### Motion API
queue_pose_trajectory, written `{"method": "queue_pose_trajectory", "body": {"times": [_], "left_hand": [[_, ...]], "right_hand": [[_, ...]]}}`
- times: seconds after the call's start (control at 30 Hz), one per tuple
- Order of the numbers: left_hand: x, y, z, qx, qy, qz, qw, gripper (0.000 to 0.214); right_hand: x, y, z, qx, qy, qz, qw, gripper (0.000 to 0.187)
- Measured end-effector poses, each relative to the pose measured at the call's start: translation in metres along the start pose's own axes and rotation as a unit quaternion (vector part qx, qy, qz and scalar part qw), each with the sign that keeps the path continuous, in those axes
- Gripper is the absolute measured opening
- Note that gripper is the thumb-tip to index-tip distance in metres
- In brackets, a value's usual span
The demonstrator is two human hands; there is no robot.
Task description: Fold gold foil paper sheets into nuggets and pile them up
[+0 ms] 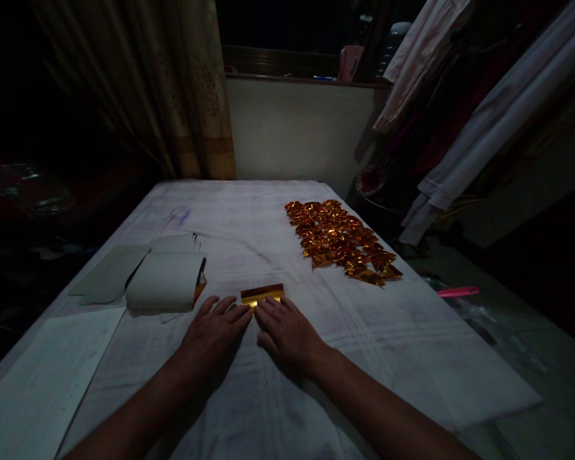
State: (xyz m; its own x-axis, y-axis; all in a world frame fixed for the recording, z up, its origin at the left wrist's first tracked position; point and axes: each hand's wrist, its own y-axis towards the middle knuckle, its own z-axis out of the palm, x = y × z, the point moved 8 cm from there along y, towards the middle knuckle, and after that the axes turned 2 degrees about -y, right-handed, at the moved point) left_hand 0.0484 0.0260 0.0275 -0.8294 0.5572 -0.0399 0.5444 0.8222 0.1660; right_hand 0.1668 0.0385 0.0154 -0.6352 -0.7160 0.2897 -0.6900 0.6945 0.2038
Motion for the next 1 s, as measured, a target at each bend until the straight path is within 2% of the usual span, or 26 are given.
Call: {"method": "queue_pose_trajectory", "body": {"times": [0.07, 0.17, 0.33, 0.43, 0.6, 0.77, 0.83, 1.0], "left_hand": [[0.000, -0.001, 0.000, -0.010, -0.001, -0.002, 1.000, 0.047], [0.001, -0.003, 0.000, -0.019, -0.001, -0.001, 1.000, 0.049], [0.001, -0.001, 0.001, -0.003, 0.007, 0.005, 1.000, 0.051], [-0.001, 0.001, -0.001, 0.000, 0.005, 0.009, 1.000, 0.047], [-0.003, 0.002, -0.002, 0.001, 0.011, 0.015, 1.000, 0.047], [-0.003, 0.001, 0.002, 0.012, 0.029, 0.011, 0.999, 0.051], [0.000, -0.003, 0.004, 0.011, 0.025, 0.012, 1.000, 0.054], [0.014, -0.015, 0.006, -0.007, 0.021, 0.006, 1.000, 0.051]], "right_hand": [[0.004, -0.001, 0.007, 0.049, -0.004, 0.017, 0.999, 0.053], [-0.005, -0.008, 0.007, 0.079, -0.011, 0.054, 0.995, 0.058], [-0.039, -0.029, -0.005, 0.044, -0.045, 0.136, 0.989, 0.058], [-0.046, -0.036, -0.007, 0.030, -0.055, 0.154, 0.986, 0.058], [-0.028, -0.025, -0.010, -0.034, -0.070, 0.150, 0.986, 0.061], [0.006, -0.003, 0.004, 0.027, -0.003, 0.055, 0.998, 0.054], [0.006, -0.003, 0.006, 0.043, 0.009, 0.063, 0.997, 0.054], [-0.017, -0.021, 0.006, 0.053, -0.010, 0.142, 0.988, 0.060]]}}
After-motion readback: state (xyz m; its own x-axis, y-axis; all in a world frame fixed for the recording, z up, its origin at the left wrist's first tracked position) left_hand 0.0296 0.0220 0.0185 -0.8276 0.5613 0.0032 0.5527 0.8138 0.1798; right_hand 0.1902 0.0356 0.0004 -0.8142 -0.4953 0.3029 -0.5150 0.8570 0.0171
